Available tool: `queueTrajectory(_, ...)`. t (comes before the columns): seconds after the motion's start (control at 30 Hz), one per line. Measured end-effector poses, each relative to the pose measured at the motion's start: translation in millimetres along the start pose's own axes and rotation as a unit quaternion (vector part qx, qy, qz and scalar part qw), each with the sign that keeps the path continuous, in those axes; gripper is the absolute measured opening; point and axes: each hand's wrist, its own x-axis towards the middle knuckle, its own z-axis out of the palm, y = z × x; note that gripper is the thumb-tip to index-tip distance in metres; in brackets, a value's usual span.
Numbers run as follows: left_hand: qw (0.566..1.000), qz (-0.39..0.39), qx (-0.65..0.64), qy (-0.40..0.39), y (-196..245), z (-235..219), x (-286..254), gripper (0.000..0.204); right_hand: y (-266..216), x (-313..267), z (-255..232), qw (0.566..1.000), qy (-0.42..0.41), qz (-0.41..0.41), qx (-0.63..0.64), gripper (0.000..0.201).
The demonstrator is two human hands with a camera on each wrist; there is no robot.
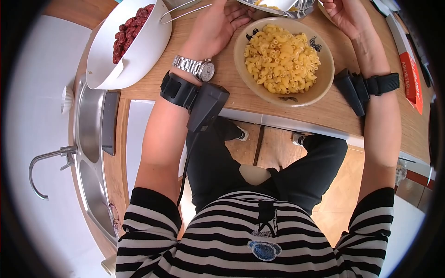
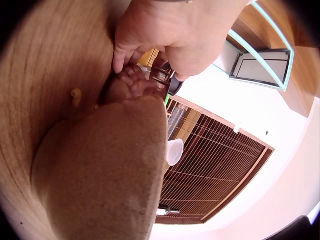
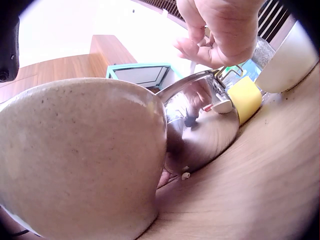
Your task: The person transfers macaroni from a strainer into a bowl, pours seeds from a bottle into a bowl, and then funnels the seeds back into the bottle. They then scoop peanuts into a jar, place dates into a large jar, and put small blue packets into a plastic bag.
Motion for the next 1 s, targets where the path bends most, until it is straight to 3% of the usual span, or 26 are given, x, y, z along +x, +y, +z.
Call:
queueTrajectory(0.17, 1.000, -0.003, -0.002, -0.006, 0, -3, 2, 0.037, -2, 4, -5, 0.998, -0.031, 0.021, 0.056, 0.021)
queueTrajectory(0.37, 1.000, -0.005, 0.003, 0.010, 0, -1, 1, 0.037, -3, -1, 5, 0.993, -0.012, -0.016, 0.117, 0.021)
queueTrajectory(0.57, 1.000, -0.004, 0.006, 0.009, 1, 1, -1, 0.038, -5, -3, 3, 0.986, -0.086, -0.024, 0.140, 0.021)
queueTrajectory(0.63, 1.000, -0.002, 0.008, 0.001, 1, 0, -2, 0.038, -6, -6, 5, 0.981, -0.154, -0.029, 0.114, 0.021)
queueTrajectory(0.77, 1.000, -0.003, 0.006, 0.014, 1, 3, -2, 0.038, -4, -8, 9, 0.984, -0.150, -0.035, 0.087, 0.022)
queueTrajectory(0.83, 1.000, 0.001, 0.004, 0.010, 0, 1, -1, 0.038, 1, -2, 0, 0.957, -0.273, -0.030, 0.095, 0.024)
queueTrajectory(1.0, 1.000, -0.003, 0.002, 0.000, 1, -1, -1, 0.039, -1, -9, 4, 0.950, -0.305, -0.058, 0.035, 0.025)
